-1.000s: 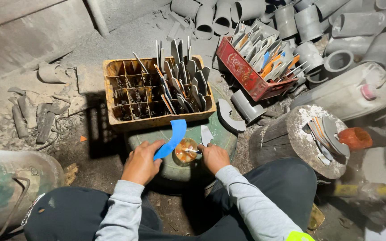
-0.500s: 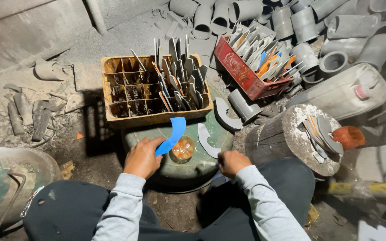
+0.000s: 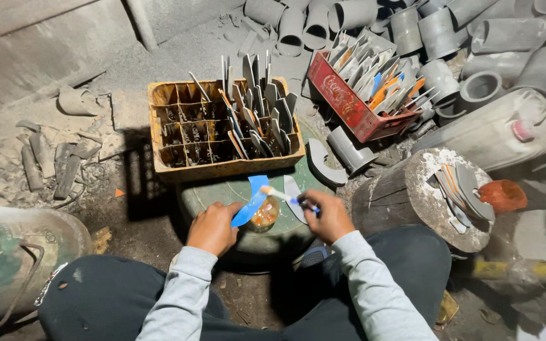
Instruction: The person sits on the floor and uses a toothbrush to apply orange paint to several small, curved plastic pieces. They dip the brush into a small container of paint and coat each piece before placing it into a yellow crate.
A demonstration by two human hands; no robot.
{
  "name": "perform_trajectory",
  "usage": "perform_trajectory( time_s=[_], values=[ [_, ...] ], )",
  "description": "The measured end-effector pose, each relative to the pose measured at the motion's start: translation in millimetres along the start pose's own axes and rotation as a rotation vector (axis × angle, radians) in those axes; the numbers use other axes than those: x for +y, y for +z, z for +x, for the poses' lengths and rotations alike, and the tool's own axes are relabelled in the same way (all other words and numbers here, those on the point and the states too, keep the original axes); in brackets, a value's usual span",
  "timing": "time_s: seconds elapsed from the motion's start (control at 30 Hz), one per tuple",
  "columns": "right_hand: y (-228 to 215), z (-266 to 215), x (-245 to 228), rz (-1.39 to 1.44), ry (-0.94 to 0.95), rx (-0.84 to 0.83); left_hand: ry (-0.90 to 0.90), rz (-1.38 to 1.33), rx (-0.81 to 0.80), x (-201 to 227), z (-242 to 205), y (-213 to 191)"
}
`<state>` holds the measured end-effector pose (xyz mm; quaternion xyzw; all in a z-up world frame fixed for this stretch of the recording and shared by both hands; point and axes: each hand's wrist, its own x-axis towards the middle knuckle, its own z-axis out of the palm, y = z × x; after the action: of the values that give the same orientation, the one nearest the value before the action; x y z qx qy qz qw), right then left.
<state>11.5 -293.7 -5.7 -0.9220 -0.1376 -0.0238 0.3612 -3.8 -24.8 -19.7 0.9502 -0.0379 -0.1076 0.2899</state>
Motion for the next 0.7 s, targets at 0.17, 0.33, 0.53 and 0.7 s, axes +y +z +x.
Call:
perform_trajectory(
  time_s=[0.17,0.33,0.53,0.7],
  values=[
    [-2.3,-2.1,1.0,0.030,-0.073,-0.059,0.006,-0.054,0.015,3.1,2.8,-5.7],
    [-1.9,-2.8,1.2,-0.055,0.004,0.018,0.020,-0.031,0.012,1.4,0.8,-7.4],
    [-5.2,-0.4,-1.2,0.039,-0.224,-0.113,0.005,-0.074,-0.023,3.7,2.0,-9.4],
    [-30.4,15.2,8.7,-0.036,0.123,-0.026,0.092,-0.059,-0.036,6.6,-0.7,-5.4]
  ],
)
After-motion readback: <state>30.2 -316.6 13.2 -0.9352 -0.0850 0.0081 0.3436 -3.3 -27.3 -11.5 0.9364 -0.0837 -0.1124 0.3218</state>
